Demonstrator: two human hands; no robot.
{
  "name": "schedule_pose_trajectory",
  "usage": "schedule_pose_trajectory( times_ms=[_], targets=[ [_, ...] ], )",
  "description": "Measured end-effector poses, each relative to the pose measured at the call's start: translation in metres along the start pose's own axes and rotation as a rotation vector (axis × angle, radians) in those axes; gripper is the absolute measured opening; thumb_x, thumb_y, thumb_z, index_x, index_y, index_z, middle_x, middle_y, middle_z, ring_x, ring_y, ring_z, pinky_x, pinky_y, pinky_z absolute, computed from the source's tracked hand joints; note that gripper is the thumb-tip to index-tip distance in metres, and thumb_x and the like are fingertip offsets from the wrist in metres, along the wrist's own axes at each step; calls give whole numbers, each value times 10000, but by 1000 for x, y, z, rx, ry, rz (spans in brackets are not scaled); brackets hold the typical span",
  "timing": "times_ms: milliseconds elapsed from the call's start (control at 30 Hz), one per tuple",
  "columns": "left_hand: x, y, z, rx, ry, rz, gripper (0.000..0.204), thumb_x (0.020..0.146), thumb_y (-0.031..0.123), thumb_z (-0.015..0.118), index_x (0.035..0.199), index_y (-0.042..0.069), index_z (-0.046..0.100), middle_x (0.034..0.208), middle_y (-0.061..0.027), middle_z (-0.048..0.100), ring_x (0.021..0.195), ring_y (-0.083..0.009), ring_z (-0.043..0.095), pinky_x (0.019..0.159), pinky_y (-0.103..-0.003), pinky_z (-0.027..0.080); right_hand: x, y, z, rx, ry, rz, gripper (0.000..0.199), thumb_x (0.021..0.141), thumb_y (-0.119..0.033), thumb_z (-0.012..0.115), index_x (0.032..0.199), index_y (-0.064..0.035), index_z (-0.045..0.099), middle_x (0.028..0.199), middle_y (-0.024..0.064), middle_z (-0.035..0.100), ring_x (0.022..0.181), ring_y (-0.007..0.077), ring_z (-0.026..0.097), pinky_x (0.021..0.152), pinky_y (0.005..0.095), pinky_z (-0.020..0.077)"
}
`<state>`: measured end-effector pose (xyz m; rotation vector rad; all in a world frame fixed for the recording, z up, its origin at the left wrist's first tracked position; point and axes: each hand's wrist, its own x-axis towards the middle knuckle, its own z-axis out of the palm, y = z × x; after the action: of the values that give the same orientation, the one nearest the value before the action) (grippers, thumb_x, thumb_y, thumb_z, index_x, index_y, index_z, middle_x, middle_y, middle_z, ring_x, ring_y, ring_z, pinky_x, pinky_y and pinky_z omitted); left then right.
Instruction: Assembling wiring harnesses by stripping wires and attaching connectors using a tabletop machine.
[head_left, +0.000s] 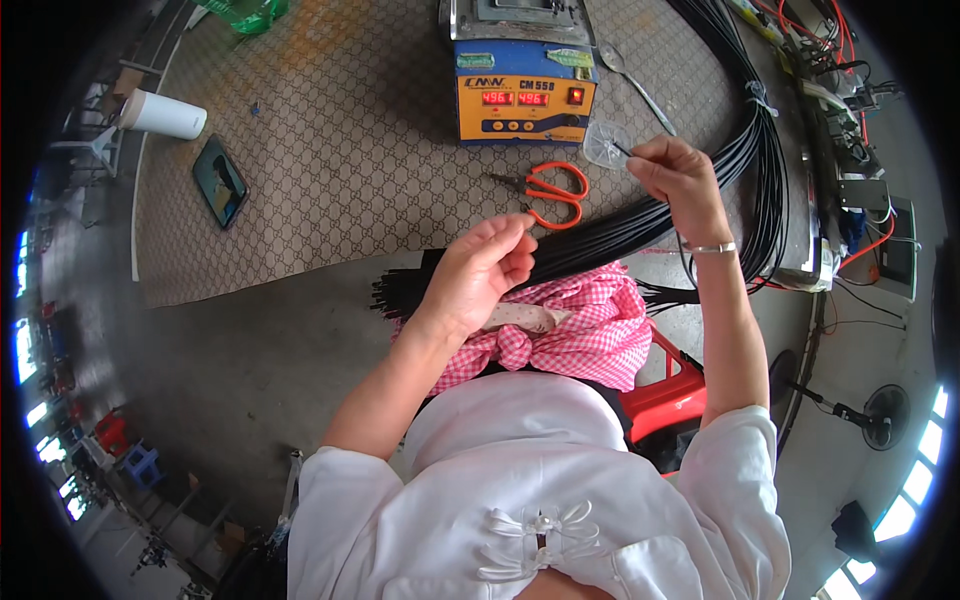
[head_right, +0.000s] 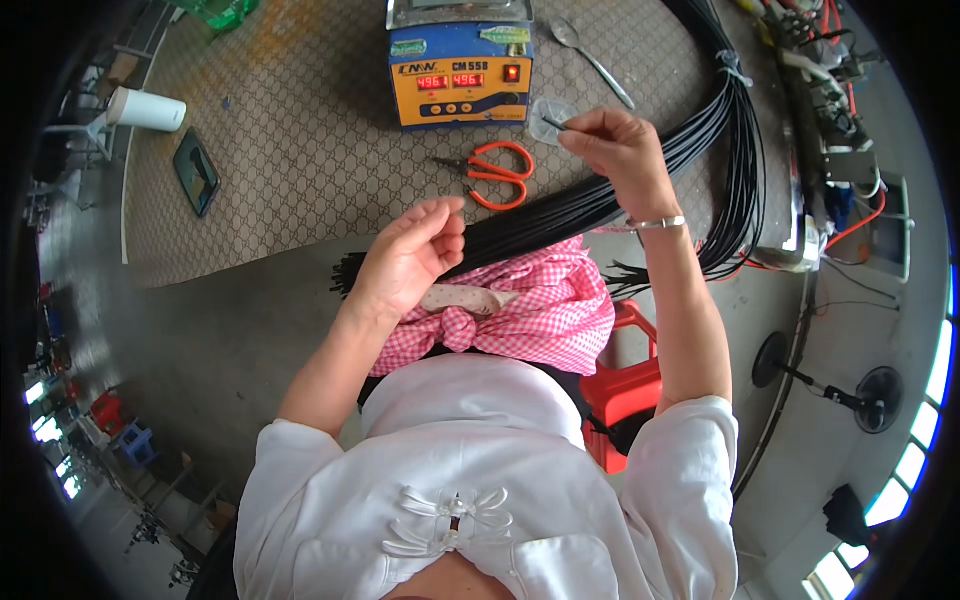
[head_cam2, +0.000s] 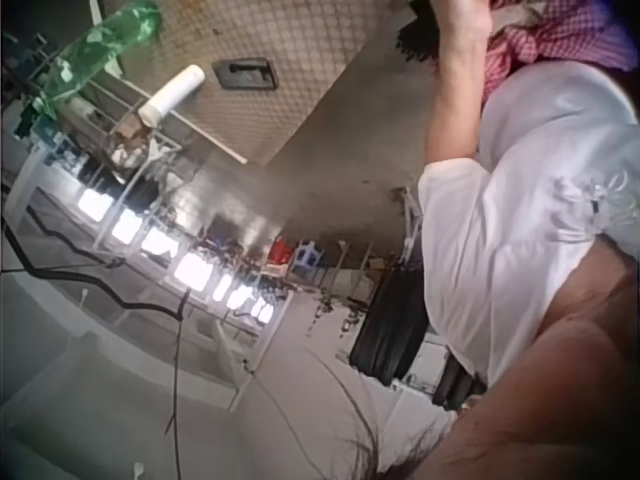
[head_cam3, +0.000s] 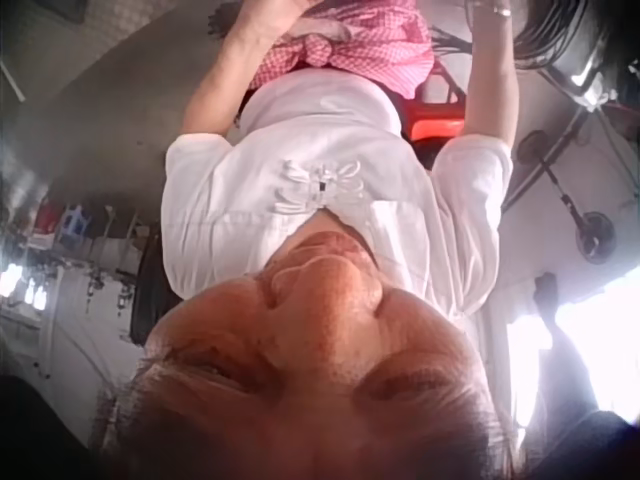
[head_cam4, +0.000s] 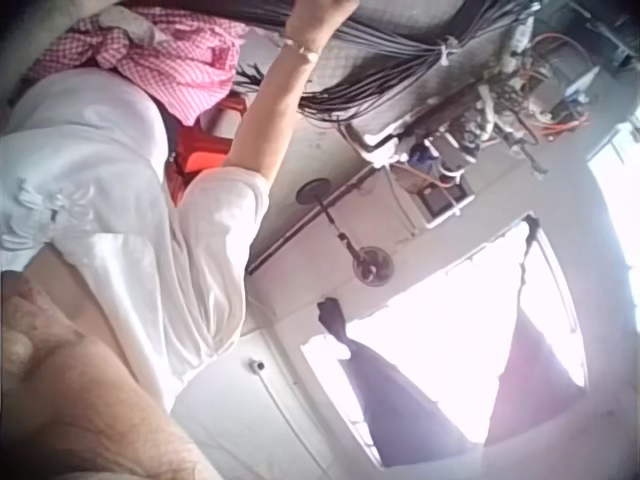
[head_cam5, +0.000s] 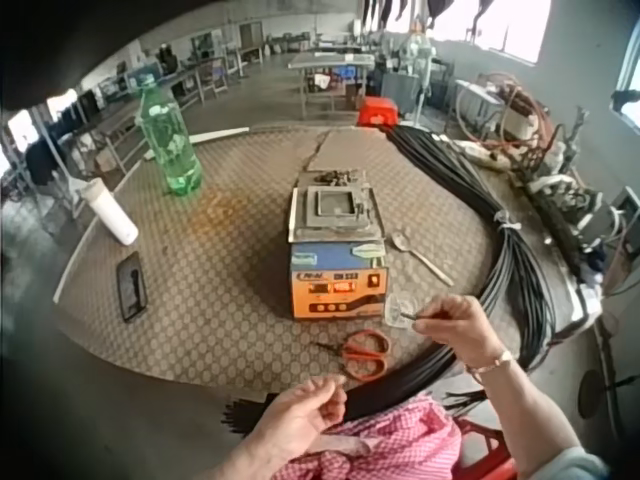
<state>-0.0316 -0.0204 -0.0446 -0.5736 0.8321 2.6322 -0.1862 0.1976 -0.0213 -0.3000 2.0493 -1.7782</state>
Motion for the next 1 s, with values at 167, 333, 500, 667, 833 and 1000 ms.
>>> schedule_pose_trajectory(
  times_ms=[167, 333, 500, 667, 833, 1000],
  targets=[
    [22, 10, 32, -89, -111, 53, 268, 887, 253, 519, 1066, 56, 557, 839, -16, 608, 731, -101, 553, 676, -250, 459, -11, -6, 20, 326, -118, 58, 57, 776, -39, 645, 800, -19, 598, 635, -38, 501, 517, 27, 374, 457, 169, 282],
    [30, 15, 51, -188, -132, 39, 296, 885, 305, 515, 1037, 55, 564, 829, -22, 613, 716, -109, 556, 688, -269, 470, -14, -11, 30, 431, -171, 83, 67, 771, -54, 652, 804, -19, 606, 676, -22, 531, 540, 37, 399, 465, 173, 308],
    [34, 15, 55, -215, -136, 40, 255, 882, 304, 521, 944, 62, 572, 814, -26, 613, 707, -119, 562, 693, -273, 473, -14, -12, 35, 433, -217, 88, 59, 770, -52, 650, 805, -19, 616, 693, -20, 546, 545, 36, 403, 473, 168, 308],
    [34, 15, 57, -234, -144, 42, 235, 883, 292, 522, 908, 64, 574, 809, -31, 613, 708, -125, 561, 693, -278, 475, -14, -12, 37, 409, -227, 90, 52, 773, -50, 645, 810, -21, 621, 702, -23, 551, 551, 33, 403, 479, 164, 307],
    [36, 13, 57, -272, -159, 17, 222, 888, 278, 516, 901, 64, 573, 807, -31, 609, 712, -133, 561, 693, -283, 474, -14, -12, 38, 453, -235, 114, 55, 790, -60, 630, 823, -19, 618, 712, -17, 559, 556, 32, 405, 480, 165, 307],
    [37, 13, 55, -245, -165, 25, 214, 891, 271, 512, 901, 67, 576, 806, -26, 605, 715, -129, 562, 692, -278, 473, -14, -11, 39, 527, -273, 134, 68, 807, -80, 618, 825, -15, 610, 714, -9, 561, 557, 36, 408, 480, 166, 309]
  ],
)
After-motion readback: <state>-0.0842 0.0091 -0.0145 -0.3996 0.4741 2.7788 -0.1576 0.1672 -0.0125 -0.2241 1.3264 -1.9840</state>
